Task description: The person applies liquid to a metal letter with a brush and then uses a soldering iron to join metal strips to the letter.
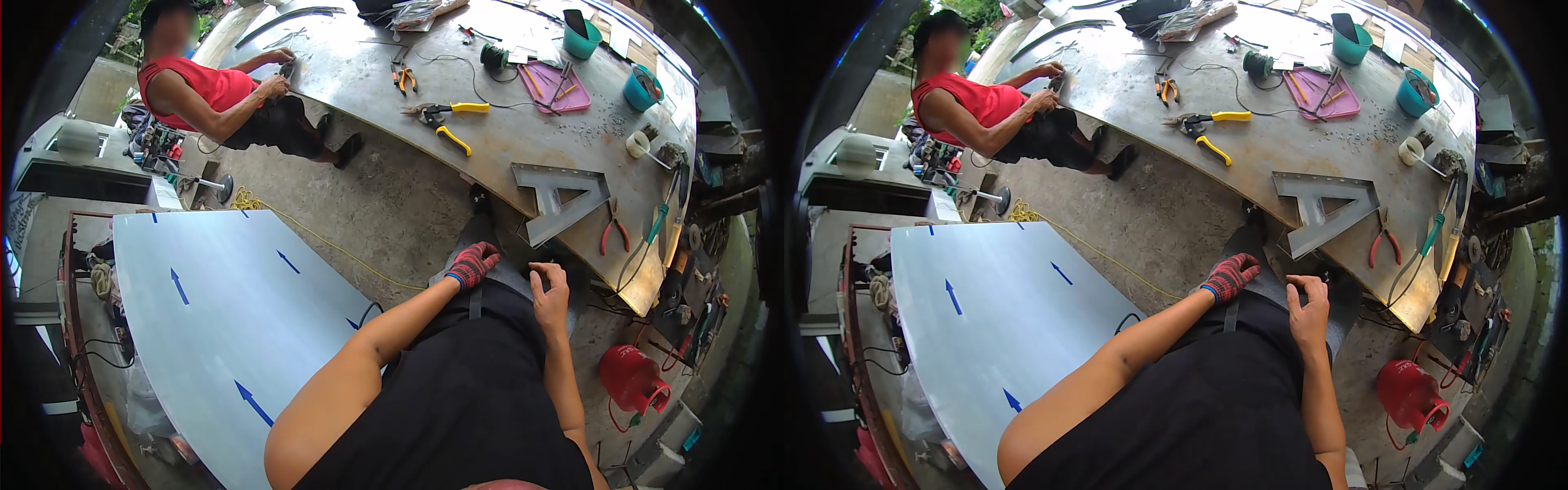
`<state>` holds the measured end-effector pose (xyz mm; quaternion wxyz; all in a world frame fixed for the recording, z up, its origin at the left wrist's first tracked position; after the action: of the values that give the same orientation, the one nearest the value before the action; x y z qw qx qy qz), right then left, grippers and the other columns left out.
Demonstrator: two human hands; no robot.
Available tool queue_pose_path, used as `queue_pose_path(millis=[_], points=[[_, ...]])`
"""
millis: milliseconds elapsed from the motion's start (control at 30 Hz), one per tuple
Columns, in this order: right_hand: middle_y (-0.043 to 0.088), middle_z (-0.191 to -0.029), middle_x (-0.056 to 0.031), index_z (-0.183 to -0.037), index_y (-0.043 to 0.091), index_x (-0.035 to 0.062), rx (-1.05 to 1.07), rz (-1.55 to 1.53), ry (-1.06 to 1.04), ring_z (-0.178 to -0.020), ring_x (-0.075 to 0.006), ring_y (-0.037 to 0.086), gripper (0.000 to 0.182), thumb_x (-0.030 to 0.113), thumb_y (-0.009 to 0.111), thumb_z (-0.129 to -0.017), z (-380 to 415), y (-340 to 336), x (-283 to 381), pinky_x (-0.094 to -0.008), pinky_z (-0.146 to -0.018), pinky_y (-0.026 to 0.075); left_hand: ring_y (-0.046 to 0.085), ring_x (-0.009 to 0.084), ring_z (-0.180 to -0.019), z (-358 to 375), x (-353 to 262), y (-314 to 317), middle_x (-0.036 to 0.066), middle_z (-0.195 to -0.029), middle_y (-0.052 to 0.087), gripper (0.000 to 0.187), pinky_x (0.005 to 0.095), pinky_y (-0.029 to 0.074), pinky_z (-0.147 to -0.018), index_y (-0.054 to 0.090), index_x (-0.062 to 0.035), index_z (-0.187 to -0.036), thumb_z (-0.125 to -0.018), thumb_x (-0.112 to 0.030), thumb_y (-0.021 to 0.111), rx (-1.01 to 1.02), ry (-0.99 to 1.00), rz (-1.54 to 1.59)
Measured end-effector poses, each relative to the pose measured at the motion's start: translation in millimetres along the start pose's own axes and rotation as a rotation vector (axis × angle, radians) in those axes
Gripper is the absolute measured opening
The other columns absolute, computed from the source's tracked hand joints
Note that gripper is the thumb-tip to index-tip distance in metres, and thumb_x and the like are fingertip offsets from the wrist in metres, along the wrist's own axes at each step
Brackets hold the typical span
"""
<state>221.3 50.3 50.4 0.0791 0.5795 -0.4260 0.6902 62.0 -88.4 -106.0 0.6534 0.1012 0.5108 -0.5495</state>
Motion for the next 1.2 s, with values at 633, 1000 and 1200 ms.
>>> queue_pose_path(millis=[633,1000,1200], points=[[0.070,-0.103,-0.0116,-0.104,0.074,0.0022,-0.004,-0.043,0.013,-0.102,-0.0295,0.062,0.015,0.010,0.070,-0.092,8,-2,3,-0.0380,-0.093,0.048,0.069,0.0312,-0.113,2,-8,0,0.016,-0.119,0.073,0.040,0.0410,0.052,-0.099,0.069,-0.0075,-0.125,-0.100,-0.039,0.068,0.051,-0.010,-0.062],[0.071,-0.104,-0.0118,-0.105,0.074,0.0022,0.007,-0.025,0.033,-0.104,-0.0300,0.063,0.016,0.012,0.070,-0.093,10,0,-5,-0.0388,-0.094,0.049,0.068,0.0312,-0.115,-1,-5,2,0.015,-0.119,0.073,0.040,0.0410,0.051,-0.100,0.069,-0.0079,-0.124,-0.100,-0.039,0.068,0.046,-0.042,-0.108],[0.071,-0.103,-0.0117,-0.105,0.074,0.0021,0.011,-0.032,0.035,-0.103,-0.0302,0.063,0.016,0.012,0.070,-0.093,4,0,-5,-0.0389,-0.094,0.049,0.069,0.0309,-0.114,-4,-1,4,0.015,-0.119,0.073,0.040,0.0413,0.052,-0.099,0.069,-0.0072,-0.124,-0.100,-0.038,0.068,0.066,-0.028,-0.075]])
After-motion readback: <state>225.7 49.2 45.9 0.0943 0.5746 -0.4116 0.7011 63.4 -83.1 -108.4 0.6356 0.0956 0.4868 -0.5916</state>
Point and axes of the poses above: each hand's wrist, its own z-axis away from the middle knuckle, its own y-axis out of the palm, x = y × z, the point moved 8 cm from there along -z, towards the middle knuckle
